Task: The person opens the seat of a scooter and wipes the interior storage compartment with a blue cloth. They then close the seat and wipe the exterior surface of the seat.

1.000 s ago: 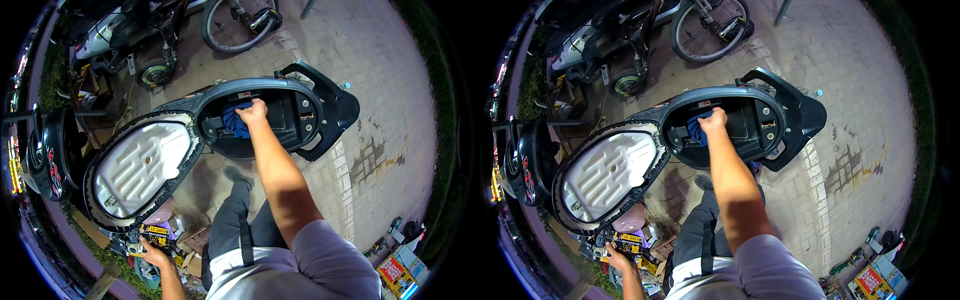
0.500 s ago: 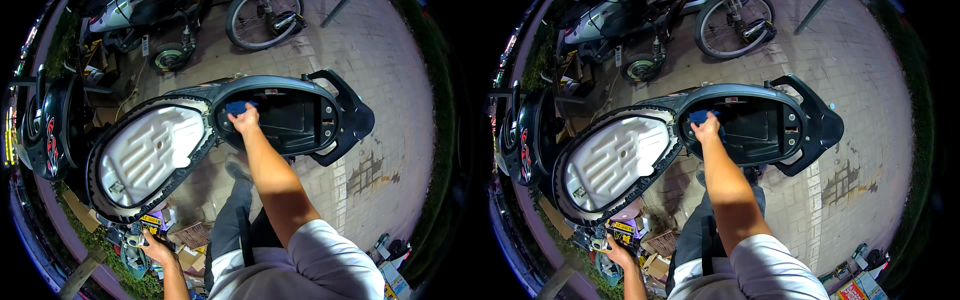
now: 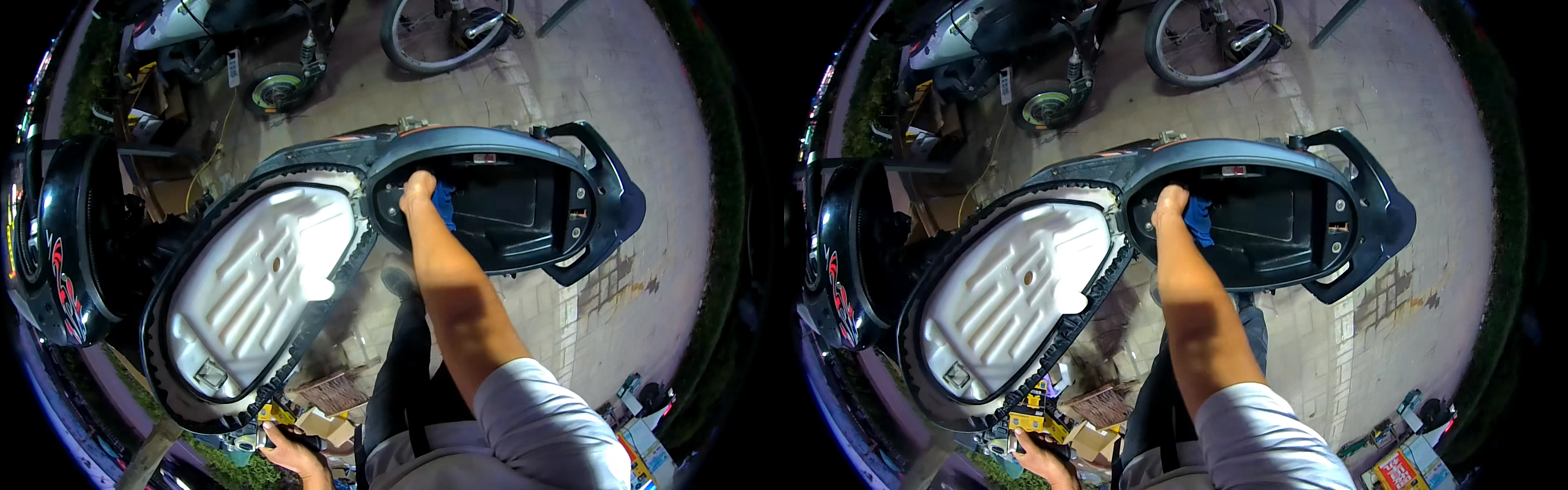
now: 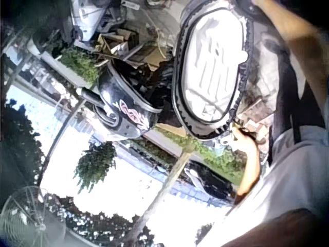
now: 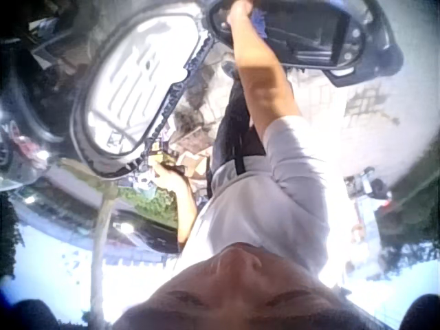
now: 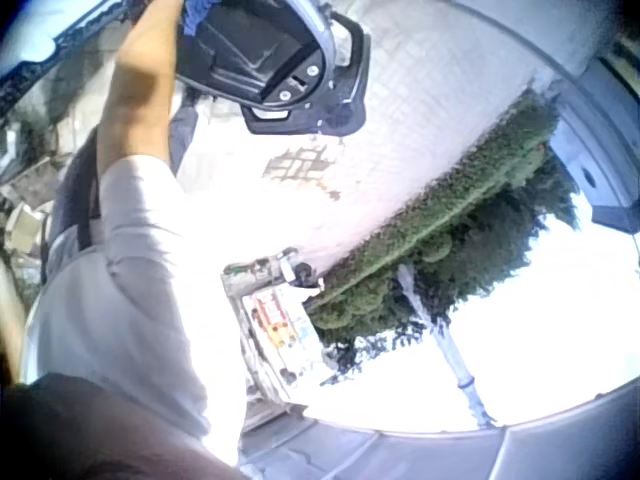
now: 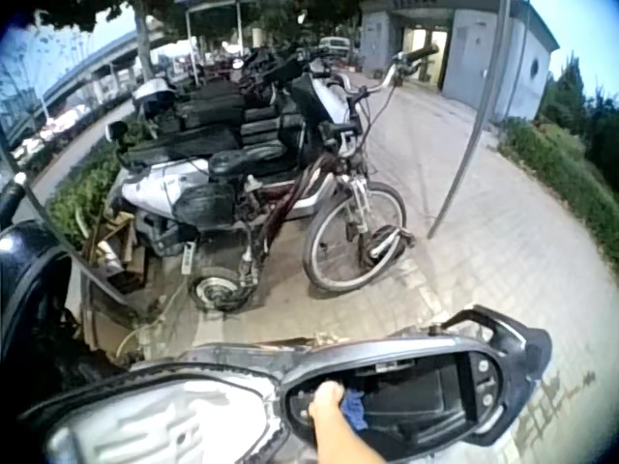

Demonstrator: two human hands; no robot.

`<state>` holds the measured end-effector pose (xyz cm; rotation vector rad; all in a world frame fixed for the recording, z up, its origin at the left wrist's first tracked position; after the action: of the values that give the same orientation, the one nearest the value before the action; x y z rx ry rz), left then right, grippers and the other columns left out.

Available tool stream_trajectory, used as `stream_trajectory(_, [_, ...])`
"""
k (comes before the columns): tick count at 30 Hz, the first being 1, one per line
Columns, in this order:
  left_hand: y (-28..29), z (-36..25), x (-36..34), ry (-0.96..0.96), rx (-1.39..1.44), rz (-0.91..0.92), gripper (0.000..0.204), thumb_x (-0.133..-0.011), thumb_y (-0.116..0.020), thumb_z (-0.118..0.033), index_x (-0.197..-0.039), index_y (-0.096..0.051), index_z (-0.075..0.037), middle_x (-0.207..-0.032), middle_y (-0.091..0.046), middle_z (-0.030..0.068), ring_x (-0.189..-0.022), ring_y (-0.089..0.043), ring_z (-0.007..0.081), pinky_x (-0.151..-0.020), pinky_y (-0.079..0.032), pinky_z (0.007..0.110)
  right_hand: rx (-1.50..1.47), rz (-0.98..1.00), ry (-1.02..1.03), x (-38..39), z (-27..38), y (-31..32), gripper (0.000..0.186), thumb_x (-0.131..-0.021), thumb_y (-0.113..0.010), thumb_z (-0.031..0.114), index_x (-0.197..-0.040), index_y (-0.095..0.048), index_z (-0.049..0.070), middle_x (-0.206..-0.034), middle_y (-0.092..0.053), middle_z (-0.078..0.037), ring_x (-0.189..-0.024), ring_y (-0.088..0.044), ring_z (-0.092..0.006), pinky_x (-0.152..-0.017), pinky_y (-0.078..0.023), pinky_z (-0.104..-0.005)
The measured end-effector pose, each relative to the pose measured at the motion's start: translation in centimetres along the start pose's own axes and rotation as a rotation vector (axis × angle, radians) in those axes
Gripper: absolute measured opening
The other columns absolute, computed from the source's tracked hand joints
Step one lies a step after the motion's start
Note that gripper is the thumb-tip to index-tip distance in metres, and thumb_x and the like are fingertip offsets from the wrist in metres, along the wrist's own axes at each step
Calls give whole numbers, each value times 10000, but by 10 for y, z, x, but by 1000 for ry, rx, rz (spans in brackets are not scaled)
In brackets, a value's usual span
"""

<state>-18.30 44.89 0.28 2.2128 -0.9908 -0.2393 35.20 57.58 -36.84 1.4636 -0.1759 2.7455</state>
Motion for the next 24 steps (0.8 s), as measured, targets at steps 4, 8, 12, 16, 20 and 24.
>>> stream_trajectory(4, [6,-6,5,48,-22,-7,330,-931,-561,-295,-1032,-550,19,-797,-566,43,-628,-486,111,-541,-390,268,1827,557,565,42,13,-56,341,-829,-433,142,-1023,-644,-42,-1062,-640,-225,-939,-621,-352,-843,-450,-393])
stream_trajectory(8, [-13,-44,20,23,-141,1,393,-927,-566,-315,-1075,-560,49,-855,-593,77,-679,-520,138,-589,-422,285,1860,689,221,19,12,-49,364,-833,-437,145,-1098,-639,-2,-1201,-580,-225,-1073,-571,-375,-944,-430,-375])
stream_trajectory(12, [-19,-32,14,58,-226,130,442,-920,-574,-332,-1087,-551,76,-938,-610,113,-762,-552,161,-665,-451,298,-21,243,-135,15,34,-6,267,-831,-454,51,-1062,-581,9,-942,-571,-121,-849,-527,-281,-979,-326,-506])
stream_trajectory(16, [-4,-27,5,-4,-129,74,410,-923,-571,-329,-1058,-559,59,-815,-599,76,-619,-520,136,-538,-424,266,-441,388,-70,100,57,-24,224,-824,-497,5,-1026,-504,100,-922,-556,-45,-824,-552,-213,-903,-346,-499])
stream_trajectory(20, [-9,-25,8,69,-68,111,350,-923,-575,-316,-981,-546,28,-745,-554,53,-581,-488,122,-506,-399,267,-411,289,81,111,80,-19,172,-801,-509,-21,-890,-464,120,-853,-507,11,-697,-502,-139,-611,-350,-344])
stream_trajectory(24, [-12,-13,5,53,-99,124,296,-927,-568,-298,-933,-530,-5,-702,-517,32,-544,-457,105,-472,-371,258,-208,323,-151,40,43,-30,356,-864,-486,36,-1218,-459,35,-1377,-371,-120,-1319,-283,-303,-1052,37,-637])
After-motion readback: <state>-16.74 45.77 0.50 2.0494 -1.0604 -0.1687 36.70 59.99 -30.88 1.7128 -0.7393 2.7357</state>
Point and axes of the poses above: each hand's wrist, its own x-axis away from the middle knuckle, its own y-axis out of the back of the hand, z = x × y, the point moved 10 cm from there along -x, towards the middle knuckle
